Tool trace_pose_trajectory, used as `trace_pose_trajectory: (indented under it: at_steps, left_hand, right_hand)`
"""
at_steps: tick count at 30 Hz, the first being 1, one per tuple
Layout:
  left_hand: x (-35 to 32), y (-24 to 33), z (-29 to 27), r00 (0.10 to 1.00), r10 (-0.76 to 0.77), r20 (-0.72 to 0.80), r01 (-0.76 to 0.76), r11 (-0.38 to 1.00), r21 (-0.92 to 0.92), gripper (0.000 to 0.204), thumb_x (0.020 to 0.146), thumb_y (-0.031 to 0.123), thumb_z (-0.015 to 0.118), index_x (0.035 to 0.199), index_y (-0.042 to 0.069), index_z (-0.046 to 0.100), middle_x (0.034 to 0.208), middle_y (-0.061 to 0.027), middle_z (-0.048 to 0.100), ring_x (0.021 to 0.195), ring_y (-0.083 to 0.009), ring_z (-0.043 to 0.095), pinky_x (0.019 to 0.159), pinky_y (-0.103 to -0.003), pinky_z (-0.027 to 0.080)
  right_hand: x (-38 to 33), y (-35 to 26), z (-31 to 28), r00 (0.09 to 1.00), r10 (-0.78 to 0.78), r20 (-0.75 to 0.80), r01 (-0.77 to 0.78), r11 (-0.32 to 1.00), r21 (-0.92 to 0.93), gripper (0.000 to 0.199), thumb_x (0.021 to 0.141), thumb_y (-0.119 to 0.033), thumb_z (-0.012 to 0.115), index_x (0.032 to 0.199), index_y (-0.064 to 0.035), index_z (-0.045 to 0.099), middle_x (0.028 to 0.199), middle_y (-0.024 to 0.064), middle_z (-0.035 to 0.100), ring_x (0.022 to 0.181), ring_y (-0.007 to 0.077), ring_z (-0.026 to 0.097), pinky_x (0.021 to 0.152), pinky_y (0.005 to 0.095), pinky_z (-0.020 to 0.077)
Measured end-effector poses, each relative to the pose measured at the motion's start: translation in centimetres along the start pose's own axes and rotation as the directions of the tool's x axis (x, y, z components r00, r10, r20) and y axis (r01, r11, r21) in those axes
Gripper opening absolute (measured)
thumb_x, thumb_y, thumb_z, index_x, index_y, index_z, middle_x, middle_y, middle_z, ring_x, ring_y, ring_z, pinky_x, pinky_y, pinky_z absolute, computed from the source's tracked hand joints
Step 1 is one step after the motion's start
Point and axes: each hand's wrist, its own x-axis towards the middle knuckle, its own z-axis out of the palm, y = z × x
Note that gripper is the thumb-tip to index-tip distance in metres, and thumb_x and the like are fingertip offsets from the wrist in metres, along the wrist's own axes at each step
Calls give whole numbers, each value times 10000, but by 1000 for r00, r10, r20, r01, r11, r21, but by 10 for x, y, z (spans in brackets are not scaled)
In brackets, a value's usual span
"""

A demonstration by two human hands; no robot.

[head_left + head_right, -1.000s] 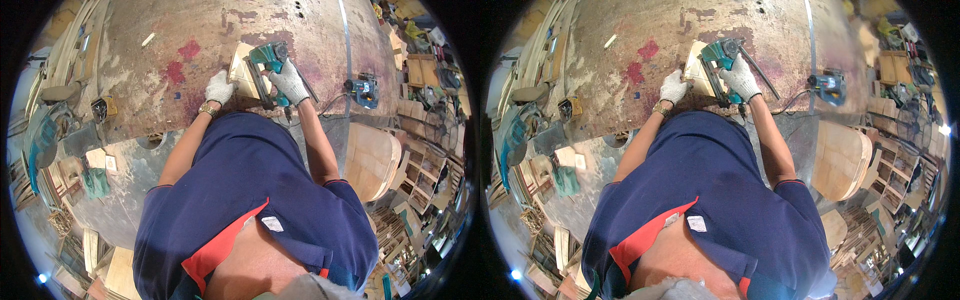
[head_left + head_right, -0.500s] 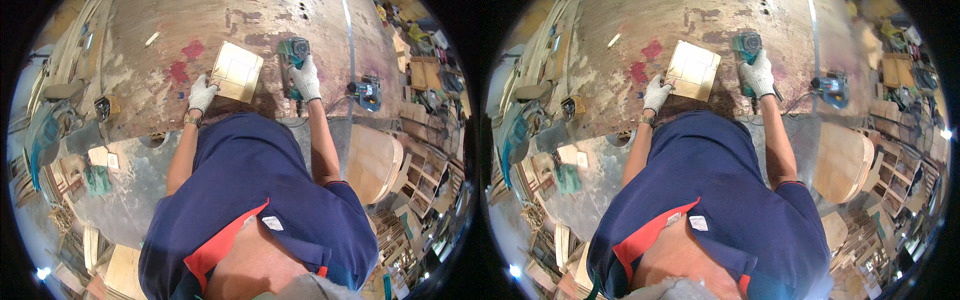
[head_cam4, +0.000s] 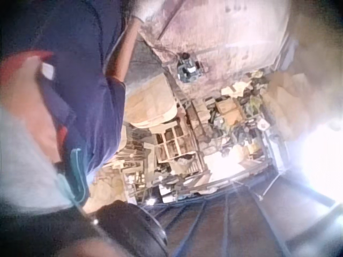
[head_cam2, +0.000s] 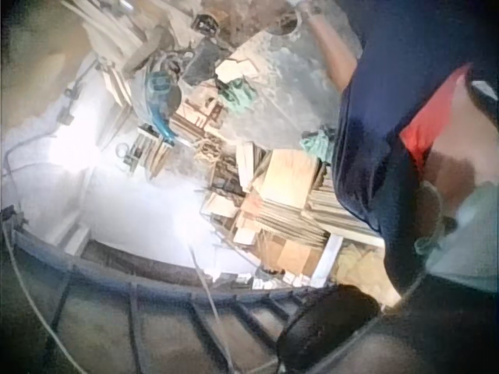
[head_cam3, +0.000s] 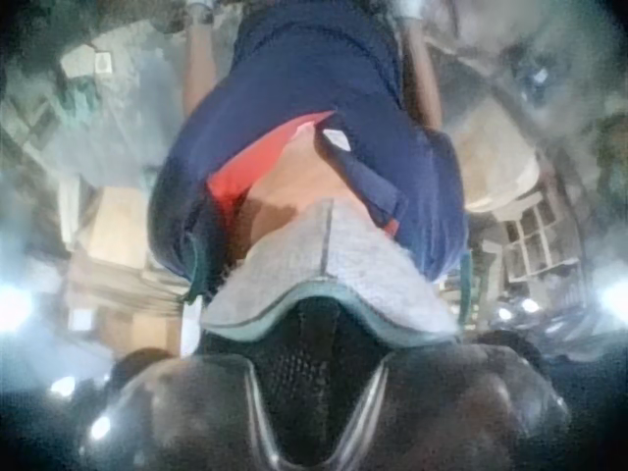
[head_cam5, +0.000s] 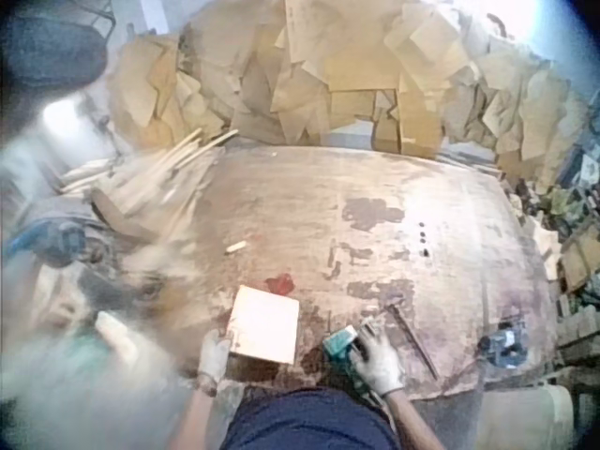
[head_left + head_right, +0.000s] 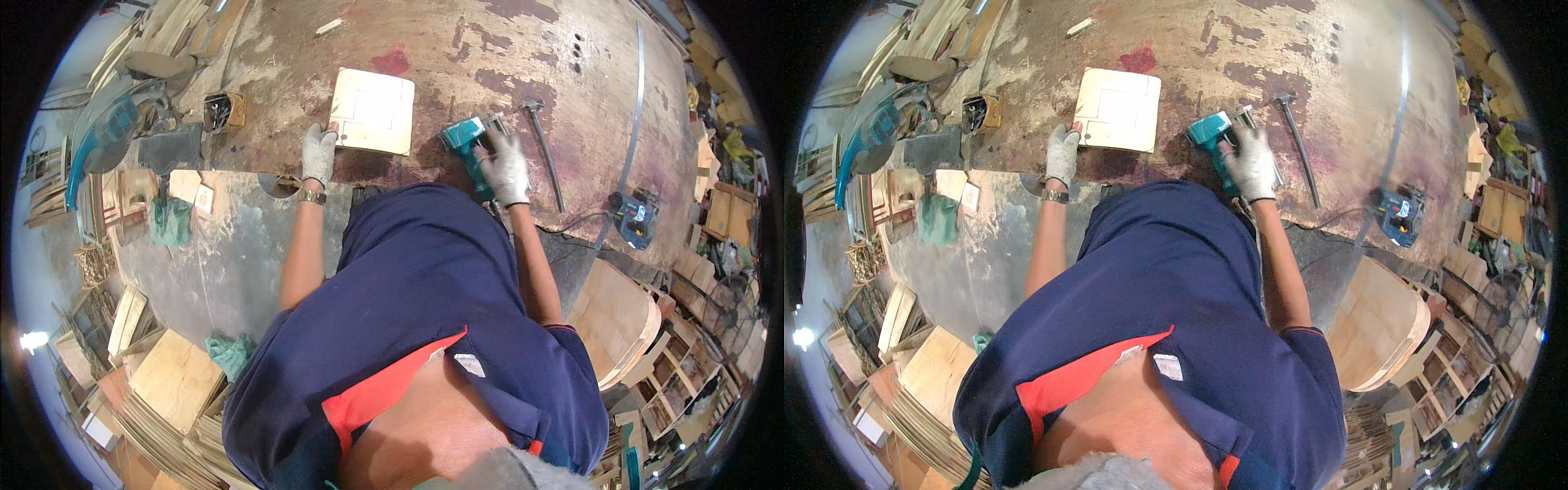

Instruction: The person marks a small wooden piece with a pen, then uses a nail gun to attach a smaller piece to it. They then move to a table saw and cut the assembled piece along marked lines.

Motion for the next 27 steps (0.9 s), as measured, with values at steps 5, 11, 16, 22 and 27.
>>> trace_pose_trajectory:
  at_steps: [5, 11, 16, 22, 27]
  left_hand:
    - [-20, -7, 18, 989, -114, -97, 123, 987, 99, 391, 966, 281, 711, 1079, -61, 558, 958, -98, 664, 825, -134, 621, 697, -293, 524]
    - [-41, 12, 47, 960, -223, -170, 242, 966, 94, 575, 872, 304, 807, 1155, -118, 538, 999, -217, 699, 755, -212, 723, 511, -322, 590]
    - [-45, 6, 45, 936, -346, 62, 351, 917, -189, 427, 942, 274, 736, 1102, -86, 571, 868, -149, 685, 677, -213, 711, 474, -297, 567]
    - [-43, 0, 46, 924, -380, 47, 383, 921, -77, 359, 981, 310, 677, 1140, -11, 643, 875, -100, 702, 629, -153, 658, 531, -283, 514]
    - [-36, -9, 40, 958, -288, -16, 287, 948, 134, 422, 933, 360, 712, 1028, -48, 661, 827, -133, 714, 779, -227, 703, 693, -368, 520]
  right_hand:
    - [22, 84, -19, 888, 228, -400, -376, 861, -342, 409, 884, -358, 721, 1140, -55, 621, 1081, 209, 626, 1013, 418, 620, 844, 506, 522]
    - [36, 114, -24, 944, 220, -247, -301, 881, -366, 313, 938, -305, 648, 1088, -37, 590, 963, 244, 660, 897, 456, 651, 772, 537, 519]
    - [31, 19, -20, 957, 141, -255, -162, 985, -64, 251, 1019, -255, 543, 1142, -47, 612, 864, 298, 678, 817, 500, 663, 696, 542, 513]
    - [20, -125, 22, 933, -102, 344, -35, 928, 371, 425, 968, -106, 545, 1392, -87, 578, 917, 235, 684, 815, 297, 705, 737, 391, 526]
    - [30, -168, 53, 934, -330, 137, 246, 872, 424, 497, 903, -5, 564, 1393, -84, 597, 945, 247, 674, 855, 284, 705, 764, 356, 523]
